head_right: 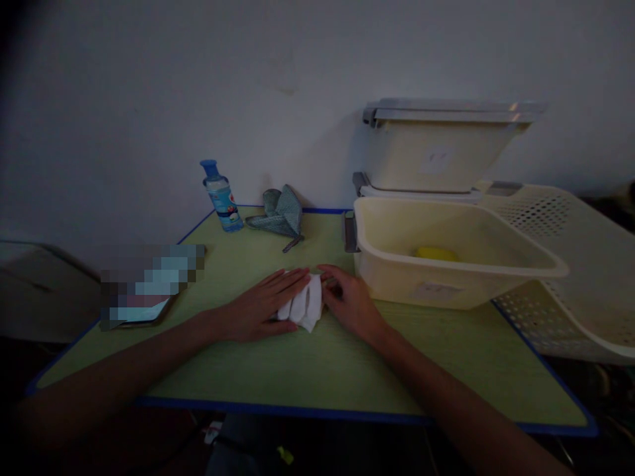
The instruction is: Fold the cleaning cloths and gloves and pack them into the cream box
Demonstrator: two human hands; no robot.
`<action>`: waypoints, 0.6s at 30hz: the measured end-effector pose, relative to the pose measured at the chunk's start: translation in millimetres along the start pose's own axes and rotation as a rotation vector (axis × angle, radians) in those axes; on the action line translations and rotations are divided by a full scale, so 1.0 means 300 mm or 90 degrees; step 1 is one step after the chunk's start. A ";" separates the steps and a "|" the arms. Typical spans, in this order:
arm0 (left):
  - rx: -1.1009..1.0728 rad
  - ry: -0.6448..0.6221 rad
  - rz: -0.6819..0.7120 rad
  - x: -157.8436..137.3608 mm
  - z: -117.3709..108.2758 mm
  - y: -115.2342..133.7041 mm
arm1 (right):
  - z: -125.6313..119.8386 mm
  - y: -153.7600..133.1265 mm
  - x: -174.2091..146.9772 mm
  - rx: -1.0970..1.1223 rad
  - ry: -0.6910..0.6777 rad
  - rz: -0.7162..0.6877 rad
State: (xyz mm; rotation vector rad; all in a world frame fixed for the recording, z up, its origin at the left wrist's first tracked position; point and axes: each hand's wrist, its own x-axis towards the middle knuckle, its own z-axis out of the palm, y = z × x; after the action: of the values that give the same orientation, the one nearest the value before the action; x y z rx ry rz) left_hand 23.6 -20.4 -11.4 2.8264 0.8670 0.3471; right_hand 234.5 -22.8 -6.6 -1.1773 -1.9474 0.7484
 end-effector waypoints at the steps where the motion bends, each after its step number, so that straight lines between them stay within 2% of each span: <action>1: 0.002 0.001 0.001 0.000 0.000 0.000 | 0.001 0.000 0.001 -0.003 0.001 0.007; 10: 0.003 0.002 0.006 0.000 -0.002 0.003 | -0.008 -0.003 0.004 -0.044 -0.017 0.001; 15: 0.005 -0.010 0.010 0.000 -0.008 0.000 | -0.014 -0.026 0.003 -0.154 -0.011 -0.105; 18: 0.014 -0.020 0.013 -0.001 -0.011 -0.003 | -0.012 -0.025 0.000 -0.192 -0.010 -0.139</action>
State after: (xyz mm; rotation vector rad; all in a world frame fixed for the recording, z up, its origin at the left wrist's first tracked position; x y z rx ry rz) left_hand 21.8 -19.5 -8.6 2.8541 0.8421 0.2974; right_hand 233.8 -25.4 1.3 -1.1065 -2.2138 0.3592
